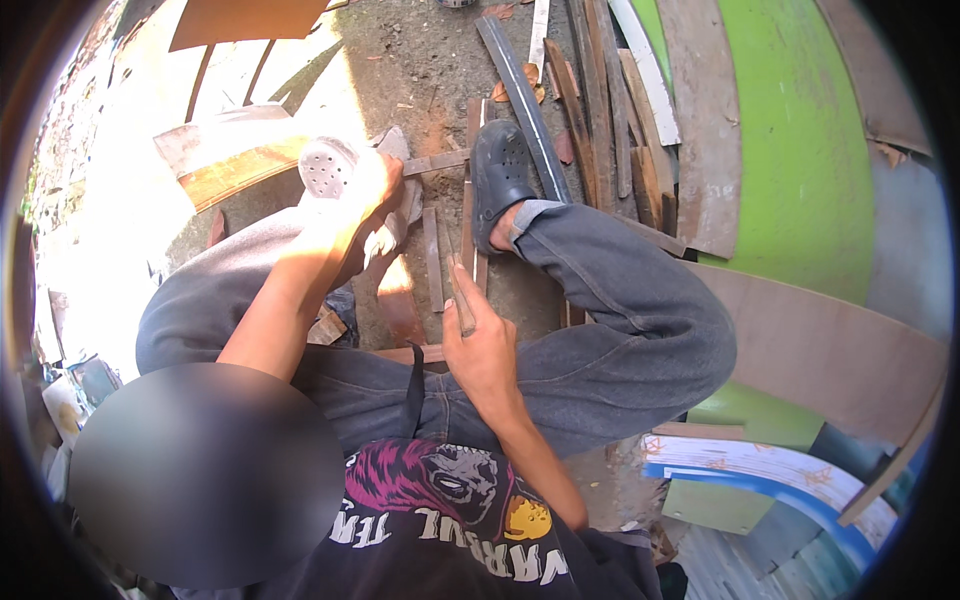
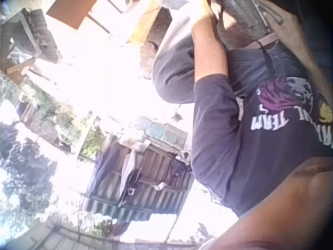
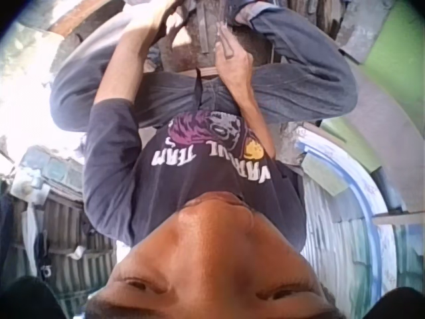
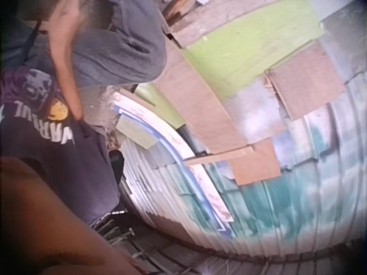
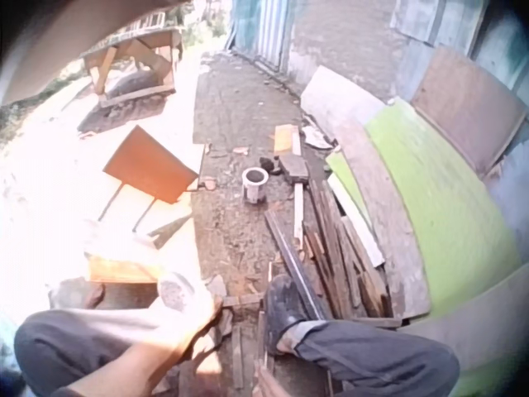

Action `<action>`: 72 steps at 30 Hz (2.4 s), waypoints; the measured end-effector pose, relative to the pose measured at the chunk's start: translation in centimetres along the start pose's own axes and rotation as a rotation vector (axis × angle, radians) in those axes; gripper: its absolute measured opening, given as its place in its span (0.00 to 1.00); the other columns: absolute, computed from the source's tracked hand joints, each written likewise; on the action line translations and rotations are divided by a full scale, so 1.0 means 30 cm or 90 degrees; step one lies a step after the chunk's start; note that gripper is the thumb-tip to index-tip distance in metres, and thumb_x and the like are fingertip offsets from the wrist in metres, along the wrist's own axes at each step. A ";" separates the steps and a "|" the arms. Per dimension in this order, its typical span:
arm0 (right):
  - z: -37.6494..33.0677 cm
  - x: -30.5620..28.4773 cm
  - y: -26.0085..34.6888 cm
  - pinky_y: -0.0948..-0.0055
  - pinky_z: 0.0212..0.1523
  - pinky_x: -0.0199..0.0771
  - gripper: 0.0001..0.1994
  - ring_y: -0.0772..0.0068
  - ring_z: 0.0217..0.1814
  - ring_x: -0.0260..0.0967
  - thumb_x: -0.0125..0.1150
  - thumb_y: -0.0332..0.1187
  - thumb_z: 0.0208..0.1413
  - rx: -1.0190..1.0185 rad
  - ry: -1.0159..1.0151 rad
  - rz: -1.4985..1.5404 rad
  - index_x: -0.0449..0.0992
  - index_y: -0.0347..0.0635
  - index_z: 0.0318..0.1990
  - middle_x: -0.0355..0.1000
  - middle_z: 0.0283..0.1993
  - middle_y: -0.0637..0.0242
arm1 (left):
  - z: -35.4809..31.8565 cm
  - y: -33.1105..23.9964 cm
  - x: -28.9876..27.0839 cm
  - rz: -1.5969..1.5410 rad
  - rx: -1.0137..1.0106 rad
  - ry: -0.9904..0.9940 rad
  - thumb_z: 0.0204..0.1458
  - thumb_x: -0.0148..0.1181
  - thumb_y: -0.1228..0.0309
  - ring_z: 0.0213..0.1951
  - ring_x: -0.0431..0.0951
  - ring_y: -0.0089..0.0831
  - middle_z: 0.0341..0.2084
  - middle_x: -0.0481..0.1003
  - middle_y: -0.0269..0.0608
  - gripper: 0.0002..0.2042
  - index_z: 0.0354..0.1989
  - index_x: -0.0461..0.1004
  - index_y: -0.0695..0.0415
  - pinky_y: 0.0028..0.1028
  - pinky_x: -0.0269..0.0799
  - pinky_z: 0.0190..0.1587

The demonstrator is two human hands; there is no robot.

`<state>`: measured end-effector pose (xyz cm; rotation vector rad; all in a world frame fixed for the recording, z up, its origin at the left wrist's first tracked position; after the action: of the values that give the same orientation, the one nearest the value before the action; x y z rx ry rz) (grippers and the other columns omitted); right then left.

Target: The person sits on the ground and uses a file to sharpen a long metal bar. They repeatedly file the edge of the bar, occasionally pausing to inspect the surface before continuing the filing motion.

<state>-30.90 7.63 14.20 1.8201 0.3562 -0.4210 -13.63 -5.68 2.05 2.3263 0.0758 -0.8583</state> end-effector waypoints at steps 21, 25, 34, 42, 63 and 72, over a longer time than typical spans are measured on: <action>0.073 0.053 -0.015 0.63 0.60 0.72 0.22 0.48 0.62 0.72 0.55 0.25 0.58 0.024 0.023 0.009 0.73 0.36 0.61 0.74 0.56 0.42 | -0.072 0.067 -0.052 -0.215 -0.067 0.049 0.54 0.46 0.75 0.53 0.65 0.36 0.42 0.64 0.42 0.15 0.50 0.67 0.59 0.37 0.58 0.61; 0.168 0.131 -0.064 0.63 0.58 0.73 0.23 0.47 0.60 0.73 0.55 0.25 0.57 0.079 0.029 -0.005 0.72 0.40 0.62 0.73 0.55 0.39 | -0.052 0.073 -0.068 -0.153 -0.048 0.014 0.53 0.46 0.75 0.51 0.66 0.36 0.40 0.65 0.41 0.14 0.49 0.68 0.58 0.37 0.59 0.59; 0.106 0.091 -0.067 0.58 0.47 0.77 0.26 0.40 0.48 0.77 0.56 0.23 0.53 0.043 0.023 -0.005 0.72 0.41 0.62 0.76 0.48 0.38 | -0.144 0.156 -0.218 -0.447 -0.092 -0.026 0.51 0.50 0.67 0.48 0.68 0.39 0.38 0.68 0.42 0.15 0.47 0.72 0.55 0.39 0.62 0.56; 0.061 0.043 -0.053 0.59 0.49 0.76 0.25 0.38 0.50 0.75 0.56 0.23 0.53 -0.013 0.016 0.015 0.73 0.41 0.61 0.75 0.48 0.36 | 0.041 -0.006 0.038 -0.061 0.005 0.037 0.48 0.54 0.63 0.48 0.68 0.38 0.37 0.66 0.43 0.15 0.43 0.73 0.54 0.38 0.62 0.55; 0.032 0.057 -0.052 0.62 0.55 0.74 0.25 0.42 0.59 0.72 0.54 0.21 0.54 0.031 0.041 0.023 0.72 0.39 0.62 0.74 0.55 0.41 | -0.033 0.057 -0.027 0.066 -0.088 -0.033 0.52 0.49 0.66 0.53 0.66 0.36 0.40 0.65 0.42 0.14 0.45 0.70 0.56 0.40 0.60 0.60; 0.109 0.100 -0.098 0.62 0.57 0.72 0.24 0.43 0.59 0.72 0.53 0.23 0.55 0.004 0.039 0.001 0.71 0.37 0.62 0.73 0.57 0.42 | -0.107 0.097 -0.210 0.090 -0.028 0.106 0.51 0.47 0.71 0.55 0.63 0.37 0.43 0.63 0.42 0.17 0.50 0.66 0.58 0.38 0.56 0.64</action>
<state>-29.87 5.38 9.48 1.8423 0.3961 -0.3675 -16.00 -5.07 9.28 2.3261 -0.0003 -0.5873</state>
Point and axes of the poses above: each hand's wrist, its own z-axis towards the middle knuckle, its own x-axis out of the palm, y = z × x, the point moved 5 cm from there along z, towards the middle knuckle
